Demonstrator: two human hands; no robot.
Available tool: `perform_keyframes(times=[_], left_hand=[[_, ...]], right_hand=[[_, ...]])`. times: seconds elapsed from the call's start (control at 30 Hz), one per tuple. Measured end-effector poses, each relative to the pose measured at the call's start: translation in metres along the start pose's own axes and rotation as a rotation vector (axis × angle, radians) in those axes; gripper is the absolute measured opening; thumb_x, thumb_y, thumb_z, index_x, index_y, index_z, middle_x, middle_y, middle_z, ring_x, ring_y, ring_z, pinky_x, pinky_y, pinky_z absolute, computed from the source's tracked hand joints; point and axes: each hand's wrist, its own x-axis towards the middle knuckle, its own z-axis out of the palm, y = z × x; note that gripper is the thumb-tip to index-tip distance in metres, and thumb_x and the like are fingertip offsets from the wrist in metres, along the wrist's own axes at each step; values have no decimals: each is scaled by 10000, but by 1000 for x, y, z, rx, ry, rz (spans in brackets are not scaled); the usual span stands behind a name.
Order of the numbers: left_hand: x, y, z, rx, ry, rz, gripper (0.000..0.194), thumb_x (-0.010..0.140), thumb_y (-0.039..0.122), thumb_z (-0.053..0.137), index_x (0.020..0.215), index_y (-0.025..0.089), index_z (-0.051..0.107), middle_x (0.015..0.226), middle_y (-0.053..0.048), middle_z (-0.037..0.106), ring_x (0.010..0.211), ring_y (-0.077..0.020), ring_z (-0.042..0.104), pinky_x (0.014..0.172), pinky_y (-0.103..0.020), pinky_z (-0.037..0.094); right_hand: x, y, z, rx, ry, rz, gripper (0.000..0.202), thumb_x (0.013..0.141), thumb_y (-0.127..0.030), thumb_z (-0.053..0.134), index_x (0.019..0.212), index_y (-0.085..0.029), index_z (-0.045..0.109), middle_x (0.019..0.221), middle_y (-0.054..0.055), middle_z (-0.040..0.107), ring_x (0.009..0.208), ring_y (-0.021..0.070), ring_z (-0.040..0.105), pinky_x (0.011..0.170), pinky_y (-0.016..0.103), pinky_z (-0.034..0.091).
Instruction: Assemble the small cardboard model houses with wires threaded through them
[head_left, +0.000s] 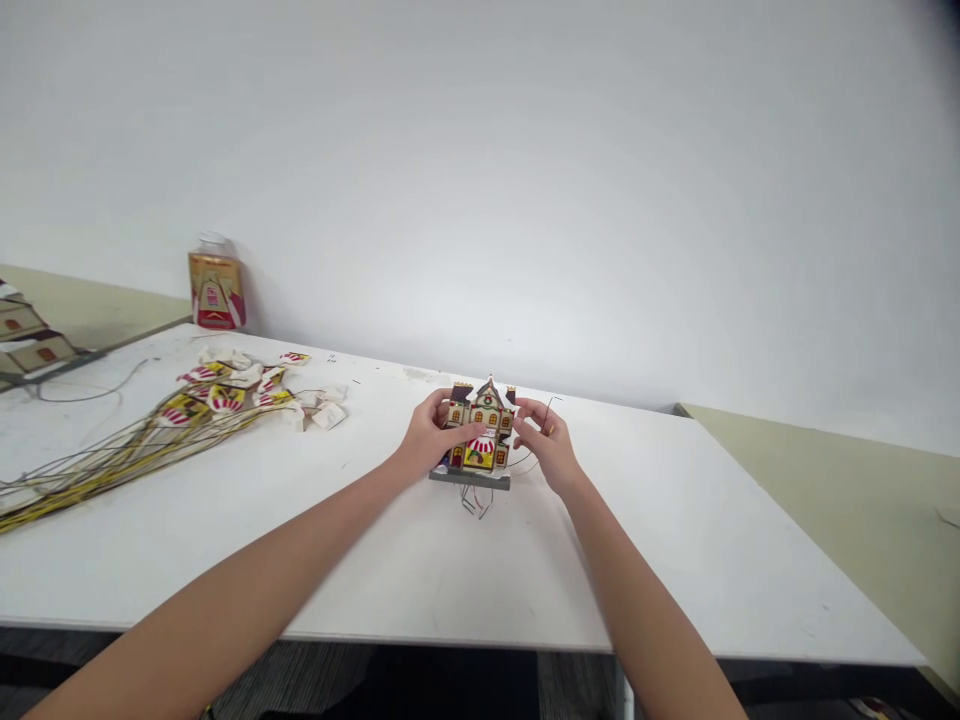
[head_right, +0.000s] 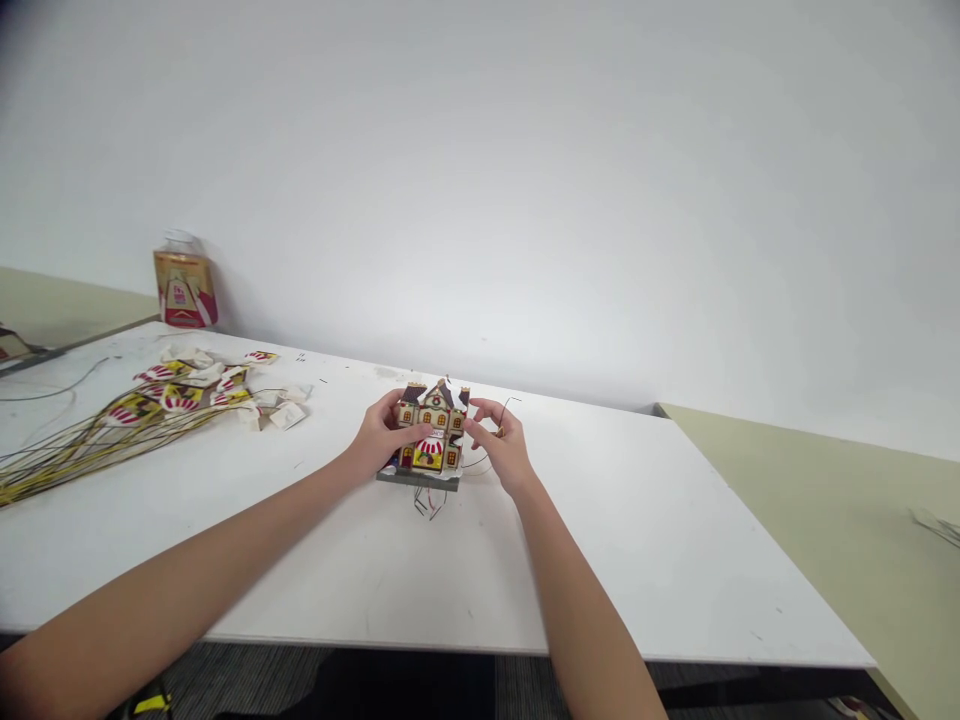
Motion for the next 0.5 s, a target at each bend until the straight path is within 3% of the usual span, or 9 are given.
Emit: perform_keyframes(times=[0.33,0.5], left_hand=[[-3,0,-1,50,-39,27,666,523,354,867,1065,174,525,930,-68,718,835,-259,701,740,-409,588],[-2,-2,-2,64,-54,41,663,532,352,862,1066,178,511,920,-64,714,823,-253,698,722,-388,583]], right_hand=[[-2,-7,2,0,-1,-70,505,687,-389,752,1165,-305,614,742,-61,441,566,64,419,509,231,417],[-2,-8,2,-1,-11,-44,485,694,-400,744,1150,-278,634,588,-90,322,508,64,317,483,228,370]])
